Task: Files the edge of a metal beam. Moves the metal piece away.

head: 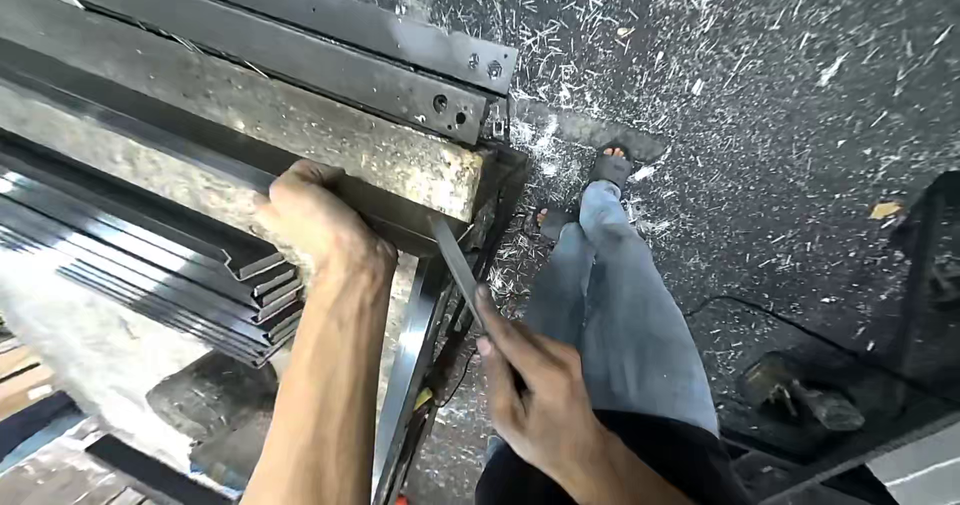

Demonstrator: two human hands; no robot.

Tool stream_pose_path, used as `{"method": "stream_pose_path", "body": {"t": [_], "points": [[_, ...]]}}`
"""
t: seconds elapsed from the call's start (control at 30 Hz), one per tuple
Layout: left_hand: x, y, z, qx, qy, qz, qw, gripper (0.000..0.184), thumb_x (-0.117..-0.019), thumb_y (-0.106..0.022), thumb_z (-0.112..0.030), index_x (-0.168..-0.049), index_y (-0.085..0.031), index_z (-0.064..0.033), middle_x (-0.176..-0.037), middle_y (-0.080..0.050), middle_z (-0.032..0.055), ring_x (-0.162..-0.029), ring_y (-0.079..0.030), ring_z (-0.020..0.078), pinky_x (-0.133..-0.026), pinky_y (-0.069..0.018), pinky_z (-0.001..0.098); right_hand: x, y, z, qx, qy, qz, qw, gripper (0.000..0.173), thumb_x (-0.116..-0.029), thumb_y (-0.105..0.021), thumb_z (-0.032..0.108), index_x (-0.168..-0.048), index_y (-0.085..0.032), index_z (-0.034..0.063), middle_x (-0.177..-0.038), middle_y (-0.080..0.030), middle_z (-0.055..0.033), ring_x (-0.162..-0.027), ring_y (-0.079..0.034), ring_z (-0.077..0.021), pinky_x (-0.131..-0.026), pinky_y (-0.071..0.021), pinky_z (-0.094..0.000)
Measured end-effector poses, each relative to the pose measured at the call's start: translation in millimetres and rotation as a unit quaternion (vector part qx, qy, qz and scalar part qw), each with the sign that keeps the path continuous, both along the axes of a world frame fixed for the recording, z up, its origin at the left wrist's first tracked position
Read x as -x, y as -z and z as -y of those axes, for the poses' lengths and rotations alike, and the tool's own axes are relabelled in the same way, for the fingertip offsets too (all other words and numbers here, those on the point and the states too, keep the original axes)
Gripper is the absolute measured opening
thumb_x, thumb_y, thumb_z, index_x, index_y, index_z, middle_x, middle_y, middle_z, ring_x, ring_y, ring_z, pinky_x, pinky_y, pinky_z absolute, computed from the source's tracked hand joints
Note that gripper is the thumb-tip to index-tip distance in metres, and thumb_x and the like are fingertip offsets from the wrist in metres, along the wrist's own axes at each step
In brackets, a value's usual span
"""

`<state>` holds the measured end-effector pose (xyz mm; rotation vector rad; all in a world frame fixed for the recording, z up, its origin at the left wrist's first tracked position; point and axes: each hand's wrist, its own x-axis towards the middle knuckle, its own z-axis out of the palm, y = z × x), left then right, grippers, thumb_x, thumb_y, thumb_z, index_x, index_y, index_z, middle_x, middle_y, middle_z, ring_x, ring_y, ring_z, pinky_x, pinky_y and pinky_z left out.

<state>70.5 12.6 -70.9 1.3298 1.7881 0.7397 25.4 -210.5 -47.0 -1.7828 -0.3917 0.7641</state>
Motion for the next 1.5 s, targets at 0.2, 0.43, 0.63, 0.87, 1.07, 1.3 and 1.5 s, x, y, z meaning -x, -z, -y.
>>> {"method": "stream_pose_path", "body": {"t": [0.2, 0.43, 0.63, 0.87, 1.07, 1.3, 1.5], "points": [[-1.0, -0.6, -2.0, -0.002, -0.009, 0.015, 1.000, 0.054, -0.0719, -0.065, 0.001, -0.121, -0.044, -0.0055, -0.097, -0.060, 0.0123, -0.077, -0.066, 0.0208, -0.058, -0.0585, 0.0415, -19.0, -9.0, 2.0, 0.096, -0.079, 0.065, 0.990, 0.046, -0.1015, -0.055, 0.020, -0.147, -0.059, 0.0222, -0.080, -0.067, -0.0029, -0.051, -0.057, -0.0129, -0.043, -0.0488, -0.0335], [-4.9, -3.1, -2.0, 0.002, -0.025, 0.017, 1.000, 0.048, -0.0726, -0.065, 0.001, -0.115, -0.045, -0.0074, -0.091, -0.058, 0.0102, -0.071, -0.064, 0.0195, -0.055, -0.0572, 0.0400, -70.7, 23.9, -20.0, -0.004, -0.129, -0.042, 0.991, 0.045, -0.1070, -0.053, 0.022, -0.152, -0.054, 0.0206, -0.079, -0.068, -0.0001, -0.053, -0.053, -0.0107, -0.049, -0.0483, -0.0327], [-9.2, -7.4, 11.4, 0.023, -0.040, 0.012, 0.999, 0.047, -0.0729, -0.065, 0.002, -0.116, -0.047, -0.0067, -0.090, -0.061, 0.0106, -0.071, -0.066, 0.0212, -0.055, -0.0586, 0.0417, -83.1, 39.4, 45.3, 0.024, -0.132, -0.050, 0.990, 0.045, -0.1053, -0.052, 0.019, -0.150, -0.056, 0.0225, -0.077, -0.066, 0.0037, -0.055, -0.056, -0.0073, -0.049, -0.0533, -0.0300], [-15.5, -6.3, 11.2, 0.010, -0.053, -0.032, 0.998, 0.033, -0.0709, -0.063, 0.002, -0.100, -0.050, -0.0076, -0.077, -0.063, 0.0070, -0.063, -0.066, 0.0190, -0.051, -0.0574, 0.0396, -108.5, 73.8, 5.5, -0.014, -0.279, -0.025, 0.960, 0.044, -0.1058, -0.048, 0.020, -0.149, -0.057, 0.0247, -0.093, -0.074, -0.0006, -0.072, -0.067, -0.0125, -0.066, -0.0589, -0.0365], [-20.7, -5.4, 9.7, 0.009, -0.046, -0.077, 0.996, 0.029, -0.0758, -0.062, 0.002, -0.100, -0.053, -0.0105, -0.082, -0.064, 0.0022, -0.069, -0.068, 0.0131, -0.057, -0.0593, 0.0351, -118.0, 72.9, 15.2, -0.026, -0.269, -0.028, 0.962, 0.042, -0.1001, -0.051, 0.016, -0.139, -0.067, 0.0176, -0.073, -0.069, -0.0012, -0.055, -0.060, -0.0122, -0.051, -0.0530, -0.0332], [-16.7, -5.1, 8.8, 0.013, -0.036, -0.069, 0.997, 0.028, -0.0762, -0.060, 0.004, -0.097, -0.052, -0.0120, -0.081, -0.064, 0.0008, -0.068, -0.067, 0.0122, -0.056, -0.0593, 0.0343, -122.4, 53.4, 27.7, 0.003, -0.290, -0.067, 0.955, 0.041, -0.1026, -0.050, 0.019, -0.141, -0.065, 0.0220, -0.075, -0.068, -0.0005, -0.058, -0.060, -0.0110, -0.054, -0.0529, -0.0317], [-17.1, -6.7, 8.6, 0.008, -0.044, -0.083, 0.996, 0.028, -0.0745, -0.062, 0.003, -0.098, -0.054, -0.0116, -0.081, -0.065, 0.0011, -0.069, -0.068, 0.0127, -0.056, -0.0597, 0.0351, -133.4, 59.6, 22.4, -0.009, -0.331, -0.069, 0.941, 0.045, -0.1035, -0.050, 0.019, -0.147, -0.059, 0.0243, -0.077, -0.067, 0.0009, -0.060, -0.059, -0.0106, -0.055, -0.0530, -0.0324]]}}
